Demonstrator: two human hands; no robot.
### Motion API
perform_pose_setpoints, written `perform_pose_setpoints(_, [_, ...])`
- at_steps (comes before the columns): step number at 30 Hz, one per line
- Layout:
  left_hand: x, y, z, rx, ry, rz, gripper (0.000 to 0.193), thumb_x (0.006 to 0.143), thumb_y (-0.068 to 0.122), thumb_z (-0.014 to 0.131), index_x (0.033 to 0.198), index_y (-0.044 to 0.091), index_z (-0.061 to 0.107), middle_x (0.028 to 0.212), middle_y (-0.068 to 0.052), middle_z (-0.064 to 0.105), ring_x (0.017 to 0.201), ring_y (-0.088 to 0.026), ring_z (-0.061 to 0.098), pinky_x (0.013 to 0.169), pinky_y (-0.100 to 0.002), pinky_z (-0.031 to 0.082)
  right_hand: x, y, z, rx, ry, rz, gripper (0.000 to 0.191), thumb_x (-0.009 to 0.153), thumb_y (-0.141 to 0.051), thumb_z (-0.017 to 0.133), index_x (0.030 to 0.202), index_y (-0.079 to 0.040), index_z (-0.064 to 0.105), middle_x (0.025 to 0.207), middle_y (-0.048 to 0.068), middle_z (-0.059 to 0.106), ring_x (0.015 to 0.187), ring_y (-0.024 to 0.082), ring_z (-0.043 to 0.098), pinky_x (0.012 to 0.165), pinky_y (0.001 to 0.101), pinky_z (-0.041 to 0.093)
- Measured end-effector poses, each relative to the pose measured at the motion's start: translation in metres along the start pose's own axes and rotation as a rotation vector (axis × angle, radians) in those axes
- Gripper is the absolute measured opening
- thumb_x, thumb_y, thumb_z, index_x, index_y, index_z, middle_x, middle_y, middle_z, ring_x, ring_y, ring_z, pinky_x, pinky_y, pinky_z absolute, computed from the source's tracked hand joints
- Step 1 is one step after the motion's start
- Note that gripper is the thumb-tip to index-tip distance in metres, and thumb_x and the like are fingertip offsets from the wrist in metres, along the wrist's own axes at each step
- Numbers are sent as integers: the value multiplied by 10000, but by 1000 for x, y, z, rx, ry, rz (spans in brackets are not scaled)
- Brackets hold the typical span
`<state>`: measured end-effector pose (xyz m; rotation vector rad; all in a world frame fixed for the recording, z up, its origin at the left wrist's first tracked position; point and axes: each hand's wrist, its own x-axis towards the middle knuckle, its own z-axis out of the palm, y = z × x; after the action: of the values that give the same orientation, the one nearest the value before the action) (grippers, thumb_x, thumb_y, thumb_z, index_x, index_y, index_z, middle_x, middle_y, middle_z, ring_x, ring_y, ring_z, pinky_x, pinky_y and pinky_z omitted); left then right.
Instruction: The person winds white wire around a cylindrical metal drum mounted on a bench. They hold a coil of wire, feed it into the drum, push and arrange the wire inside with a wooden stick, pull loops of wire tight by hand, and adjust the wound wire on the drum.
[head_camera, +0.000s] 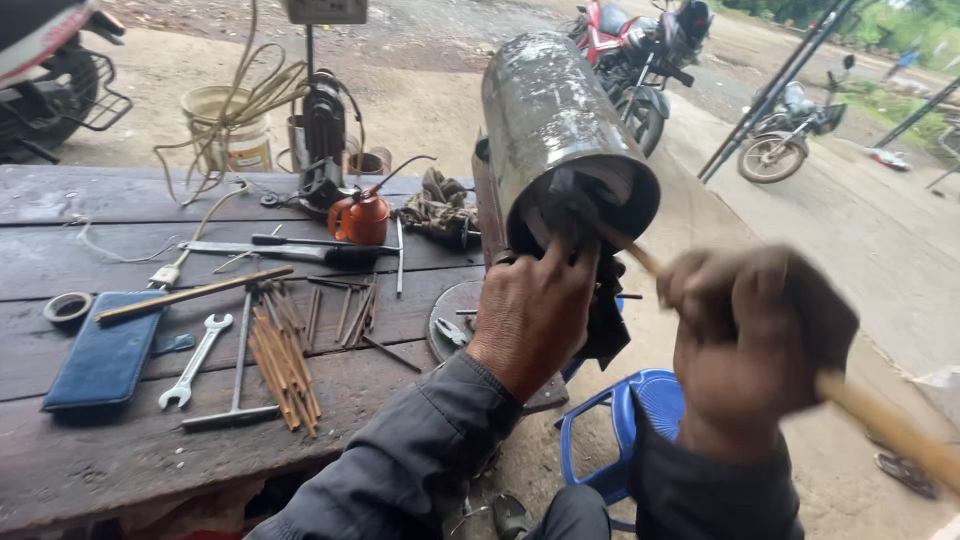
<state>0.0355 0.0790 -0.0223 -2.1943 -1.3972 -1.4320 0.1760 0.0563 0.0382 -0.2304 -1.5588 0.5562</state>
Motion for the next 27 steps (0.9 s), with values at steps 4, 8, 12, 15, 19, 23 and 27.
perform_pose_setpoints(4, [2,2,3,54,-95,-23,355,847,113,699,1186,12,667,945,-142,641,561,-290,705,494,-433,545,-14,-12,-5,-28,31,-16,469,1144,-387,624,894,10,607,530,19,380,457,103,335,597,346,427])
perform_pose_setpoints(8, [4,4,-2,64,-57,-11,385,858,104,702,1228,8,657,1020,-180,635,505,-288,694,442,-410,550,-21,-24,-17,109,20,-94,388,1117,-376,628,941,-30,632,559,24,411,483,121,375,591,343,433])
perform_pose_setpoints(12, [-13,0,-21,-175,141,16,262,911,208,739,1106,52,659,1167,-152,643,709,-327,703,595,-441,557,-36,-47,-38,176,-3,-121,316,1064,-342,644,966,-42,650,617,42,487,536,137,440,587,348,448])
perform_pose_setpoints(15, [-68,-4,-39,-241,376,79,216,986,168,715,1139,61,607,1240,-127,634,959,-344,713,785,-450,569,-46,-50,-51,212,-77,19,269,1025,-316,656,984,-51,663,660,56,545,576,150,488,584,352,459])
perform_pose_setpoints(19, [-173,-8,-45,-345,232,-154,188,896,38,692,1077,52,641,1061,-141,685,830,-303,713,687,-391,578,-80,-18,-41,150,-401,584,223,972,-282,673,1009,-62,681,718,74,621,628,166,552,580,357,474])
perform_pose_setpoints(23, [-251,-3,-34,-407,93,-620,170,830,68,765,989,72,705,893,-96,727,750,-248,770,623,-324,592,-160,81,28,-565,-828,926,276,934,-333,716,939,-58,698,701,110,640,639,200,552,582,388,453])
perform_pose_setpoints(27, [-272,1,-31,-426,-3,-646,213,792,63,767,1002,69,727,913,-93,739,781,-253,780,669,-320,615,-193,174,102,-703,-741,512,228,926,-243,678,1038,-45,680,871,176,714,826,335,680,719,475,526])
